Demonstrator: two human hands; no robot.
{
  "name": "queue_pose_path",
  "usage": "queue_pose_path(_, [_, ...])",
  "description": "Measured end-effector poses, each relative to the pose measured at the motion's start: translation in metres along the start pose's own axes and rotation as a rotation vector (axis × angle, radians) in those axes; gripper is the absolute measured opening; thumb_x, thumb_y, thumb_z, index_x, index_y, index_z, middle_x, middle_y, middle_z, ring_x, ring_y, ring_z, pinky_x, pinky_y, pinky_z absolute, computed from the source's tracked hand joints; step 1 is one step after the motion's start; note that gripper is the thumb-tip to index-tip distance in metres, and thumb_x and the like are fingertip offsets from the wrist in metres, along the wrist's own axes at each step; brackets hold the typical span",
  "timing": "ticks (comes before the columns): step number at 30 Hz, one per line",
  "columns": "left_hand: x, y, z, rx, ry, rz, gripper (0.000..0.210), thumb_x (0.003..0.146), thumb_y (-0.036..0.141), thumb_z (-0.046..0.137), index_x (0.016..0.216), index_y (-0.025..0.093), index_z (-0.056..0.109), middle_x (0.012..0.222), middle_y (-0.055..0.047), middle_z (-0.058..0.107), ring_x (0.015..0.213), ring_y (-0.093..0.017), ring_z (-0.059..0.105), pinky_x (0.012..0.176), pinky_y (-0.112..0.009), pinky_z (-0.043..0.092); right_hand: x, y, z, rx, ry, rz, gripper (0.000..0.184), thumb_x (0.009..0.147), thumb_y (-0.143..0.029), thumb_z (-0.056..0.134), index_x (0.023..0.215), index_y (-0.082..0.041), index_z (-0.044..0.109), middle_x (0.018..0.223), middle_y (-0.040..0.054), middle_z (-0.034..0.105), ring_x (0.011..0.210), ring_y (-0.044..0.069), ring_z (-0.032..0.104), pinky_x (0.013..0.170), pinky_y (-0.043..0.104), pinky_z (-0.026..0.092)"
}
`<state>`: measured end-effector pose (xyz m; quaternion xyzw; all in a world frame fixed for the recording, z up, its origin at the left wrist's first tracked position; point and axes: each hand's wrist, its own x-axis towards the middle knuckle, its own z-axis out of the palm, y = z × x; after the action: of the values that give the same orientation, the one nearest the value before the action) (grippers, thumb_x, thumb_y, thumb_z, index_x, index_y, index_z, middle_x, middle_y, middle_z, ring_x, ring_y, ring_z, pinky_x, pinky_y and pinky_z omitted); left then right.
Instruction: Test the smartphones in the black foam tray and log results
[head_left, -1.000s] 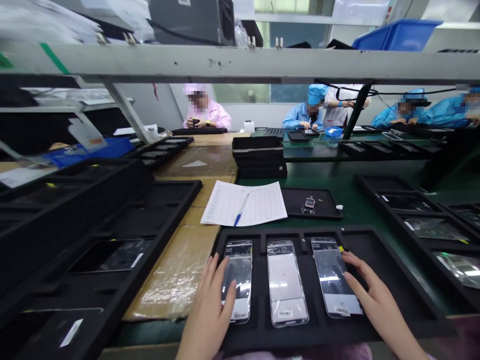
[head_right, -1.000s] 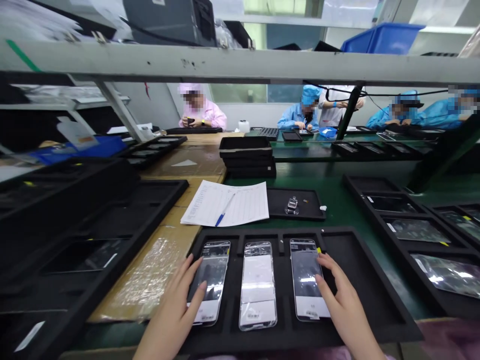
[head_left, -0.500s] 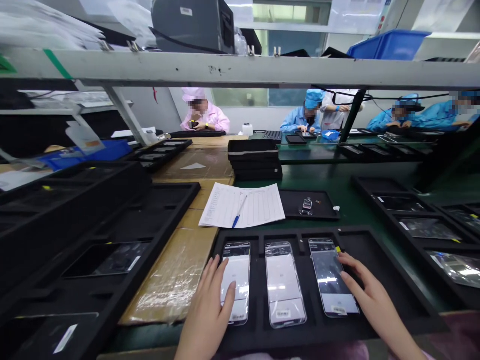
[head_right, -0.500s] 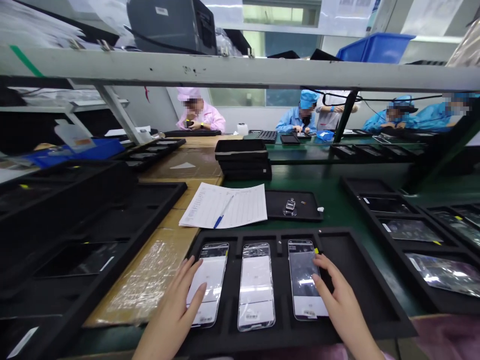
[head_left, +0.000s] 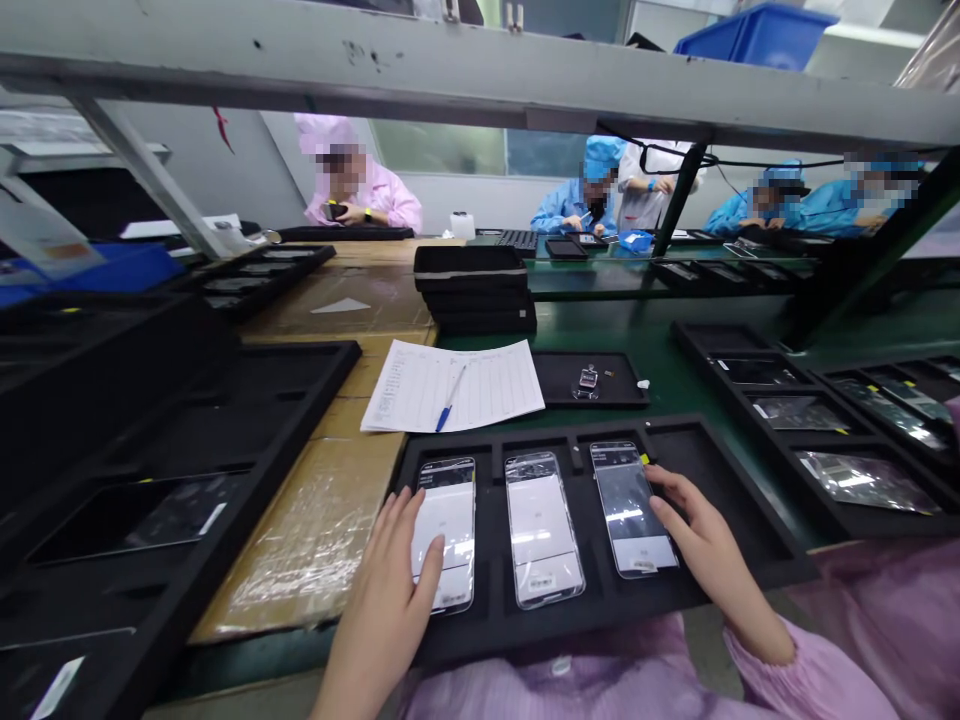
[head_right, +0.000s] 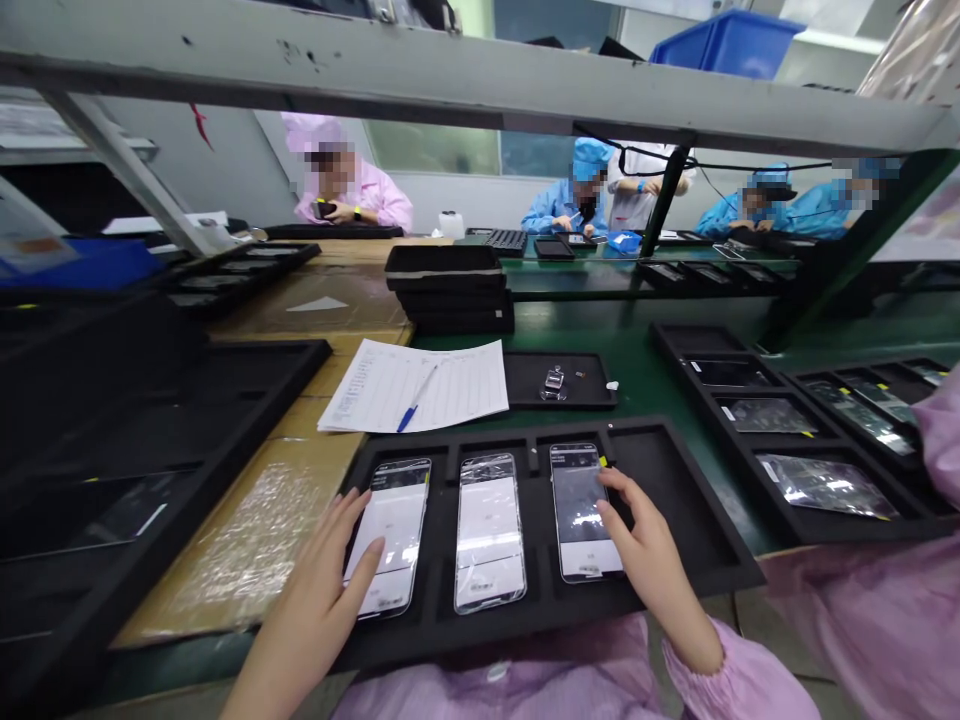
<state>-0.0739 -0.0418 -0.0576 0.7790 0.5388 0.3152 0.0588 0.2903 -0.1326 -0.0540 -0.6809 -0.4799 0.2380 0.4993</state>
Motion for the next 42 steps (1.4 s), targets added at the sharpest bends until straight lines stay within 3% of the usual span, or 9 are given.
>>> queue_pose_path(11, [0.007, 0.017, -0.021, -0.13, -0.096, -0.179, 0.053, 0.101, 0.045, 0.038, 0.144, 0.016, 0.05, 0.157, -0.018, 0.045, 0.149, -0.031, 0.038, 0.12, -0.059, 0.037, -0.005, 0.006, -0.006, -0.12, -0.045, 0.031, 0.045, 0.094, -0.057, 0.055, 0.127, -0.028, 0.063, 0.14, 0.0081, 0.063, 0.133, 0.03, 0.056, 0.115, 0.051, 0.042])
queue_pose_path(15, [0.029, 0.014, -0.041, -0.099, -0.141, -0.242, 0.052, 0.098, 0.041, 0.043, 0.143, 0.015, 0.052, 0.16, -0.02, 0.04, 0.15, -0.032, 0.037, 0.119, -0.055, 0.039, -0.007, 0.01, -0.01, -0.193, -0.036, 0.03, 0.043, 0.094, -0.058, 0.053, 0.126, -0.03, 0.063, 0.139, 0.0045, 0.065, 0.13, 0.029, 0.059, 0.086, 0.038, 0.059])
queue_pose_path(17, [0.036, 0.012, -0.046, -0.021, -0.148, -0.239, 0.055, 0.095, 0.039, 0.049, 0.142, 0.011, 0.052, 0.161, -0.023, 0.036, 0.151, -0.036, 0.034, 0.12, -0.057, 0.036, -0.008, 0.009, -0.01, -0.25, -0.021, 0.007, 0.042, 0.095, -0.057, 0.051, 0.125, -0.031, 0.063, 0.141, 0.0039, 0.064, 0.128, 0.03, 0.061, 0.063, 0.031, 0.059])
queue_pose_path(19, [0.038, 0.011, -0.045, 0.043, -0.17, -0.222, 0.06, 0.092, 0.039, 0.056, 0.143, 0.009, 0.05, 0.162, -0.027, 0.032, 0.151, -0.039, 0.031, 0.121, -0.06, 0.033, -0.011, 0.004, -0.007, -0.345, 0.028, -0.065, 0.041, 0.096, -0.056, 0.049, 0.123, -0.029, 0.063, 0.143, 0.0055, 0.062, 0.129, 0.032, 0.06, 0.057, 0.032, 0.058])
queue_pose_path(22, [0.032, 0.009, -0.037, 0.044, -0.204, -0.177, 0.065, 0.091, 0.043, 0.058, 0.147, 0.011, 0.046, 0.162, -0.027, 0.032, 0.152, -0.04, 0.028, 0.119, -0.062, 0.034, -0.017, -0.012, 0.008, -0.437, 0.059, -0.305, 0.038, 0.098, -0.048, 0.049, 0.126, -0.026, 0.062, 0.141, 0.0098, 0.063, 0.133, 0.033, 0.057, 0.086, 0.046, 0.062])
queue_pose_path(28, [0.023, 0.001, -0.022, 0.039, -0.138, -0.166, 0.074, 0.086, 0.04, 0.066, 0.15, 0.013, 0.039, 0.163, -0.027, 0.031, 0.152, -0.042, 0.026, 0.118, -0.064, 0.034, -0.026, -0.052, 0.047, -0.442, -0.354, -0.654, 0.045, 0.099, -0.028, 0.05, 0.144, -0.026, 0.051, 0.144, 0.0105, 0.061, 0.138, 0.03, 0.054, 0.112, 0.056, 0.05])
queue_pose_path(33, [0.006, 0.019, -0.031, 0.016, 0.014, -0.112, 0.064, 0.093, 0.041, 0.062, 0.149, 0.019, 0.042, 0.159, -0.021, 0.04, 0.149, -0.037, 0.037, 0.116, -0.058, 0.041, -0.03, -0.053, 0.042, -0.383, -0.301, -0.651, 0.033, 0.099, -0.019, 0.044, 0.128, -0.022, 0.059, 0.128, 0.0101, 0.071, 0.131, 0.027, 0.061, 0.115, 0.058, 0.045])
queue_pose_path(37, [-0.022, 0.04, -0.044, -0.022, 0.141, 0.11, 0.039, 0.097, 0.023, 0.054, 0.136, 0.024, 0.056, 0.146, -0.012, 0.057, 0.133, -0.026, 0.055, 0.112, -0.045, 0.046, -0.034, -0.051, 0.028, -0.394, -0.301, -0.634, 0.023, 0.099, -0.019, 0.045, 0.111, -0.023, 0.064, 0.119, 0.0099, 0.074, 0.124, 0.025, 0.066, 0.111, 0.052, 0.051])
queue_pose_path(42, [-0.044, 0.04, -0.052, -0.053, 0.167, 0.391, 0.034, 0.089, 0.01, 0.052, 0.117, 0.021, 0.067, 0.133, -0.011, 0.065, 0.127, -0.027, 0.057, 0.106, -0.042, 0.048, -0.037, -0.056, 0.023, -0.386, -0.418, -0.77, 0.026, 0.095, -0.015, 0.047, 0.112, -0.021, 0.066, 0.116, 0.0092, 0.076, 0.127, 0.024, 0.063, 0.115, 0.05, 0.047])
